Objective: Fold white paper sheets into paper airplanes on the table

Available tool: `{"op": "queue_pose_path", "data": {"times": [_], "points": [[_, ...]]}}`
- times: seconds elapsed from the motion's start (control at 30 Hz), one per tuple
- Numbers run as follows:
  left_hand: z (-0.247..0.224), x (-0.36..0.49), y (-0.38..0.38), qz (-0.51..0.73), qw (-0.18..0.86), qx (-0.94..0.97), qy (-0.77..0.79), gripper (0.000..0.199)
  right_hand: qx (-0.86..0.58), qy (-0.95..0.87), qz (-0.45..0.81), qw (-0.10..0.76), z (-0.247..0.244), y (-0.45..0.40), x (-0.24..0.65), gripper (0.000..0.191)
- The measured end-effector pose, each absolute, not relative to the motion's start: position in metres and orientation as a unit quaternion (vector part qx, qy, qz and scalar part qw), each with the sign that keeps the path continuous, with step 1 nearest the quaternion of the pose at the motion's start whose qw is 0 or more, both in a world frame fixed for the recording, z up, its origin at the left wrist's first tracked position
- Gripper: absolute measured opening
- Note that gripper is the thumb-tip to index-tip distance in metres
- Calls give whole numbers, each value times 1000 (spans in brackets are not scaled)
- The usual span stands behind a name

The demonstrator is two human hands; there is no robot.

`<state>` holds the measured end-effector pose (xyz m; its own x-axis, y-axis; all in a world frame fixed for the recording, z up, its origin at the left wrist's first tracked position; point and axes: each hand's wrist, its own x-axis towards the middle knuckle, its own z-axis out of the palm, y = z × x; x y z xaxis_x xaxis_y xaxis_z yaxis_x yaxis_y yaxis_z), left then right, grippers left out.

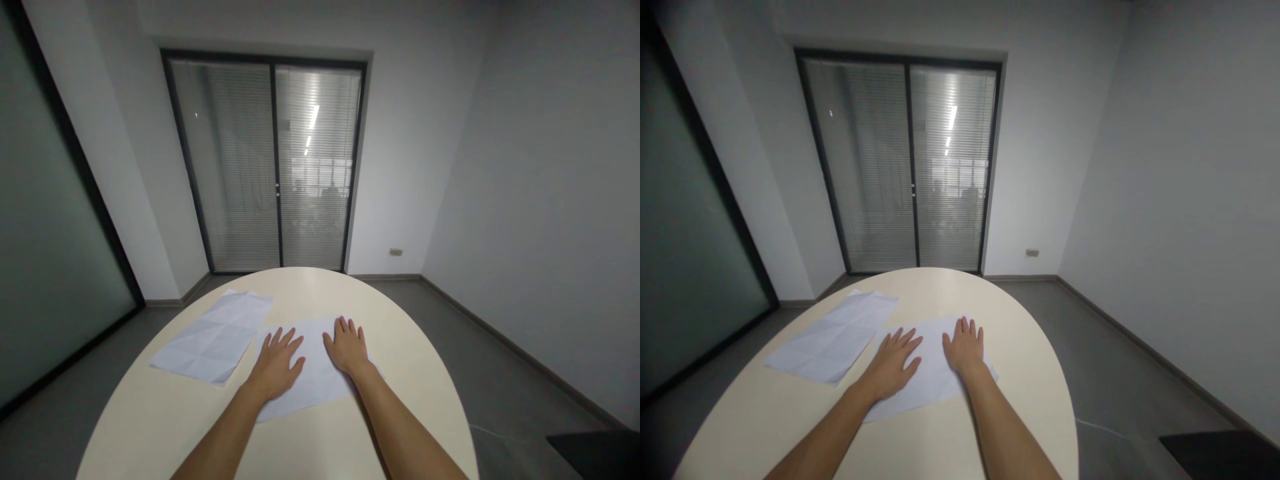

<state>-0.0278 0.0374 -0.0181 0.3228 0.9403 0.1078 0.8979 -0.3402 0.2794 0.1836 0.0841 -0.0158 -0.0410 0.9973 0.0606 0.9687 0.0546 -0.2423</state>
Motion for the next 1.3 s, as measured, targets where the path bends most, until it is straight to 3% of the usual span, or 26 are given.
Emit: {"op": "queue_pose_path", "data": {"times": [0.13,0.27,0.47,0.57,0.7,0.9,1.3], "points": [[-14,-30,29,109,86,809,572,59,-611,-778,51,139,-9,73,175,60],[-10,-32,26,103,102,833,534,60,-582,-796,102,133,-7,67,170,66],[-19,-32,31,101,69,785,607,62,-638,-755,108,108,-11,78,181,75],[-24,-31,32,98,57,773,624,62,-668,-730,72,125,-6,76,180,71],[-24,-28,33,109,38,765,634,60,-598,-782,83,156,1,60,165,63],[-17,-29,30,116,10,762,638,56,-589,-792,126,99,-3,45,157,73],[-13,-31,35,103,-20,711,696,57,-579,-802,129,71,-3,61,164,79]]}}
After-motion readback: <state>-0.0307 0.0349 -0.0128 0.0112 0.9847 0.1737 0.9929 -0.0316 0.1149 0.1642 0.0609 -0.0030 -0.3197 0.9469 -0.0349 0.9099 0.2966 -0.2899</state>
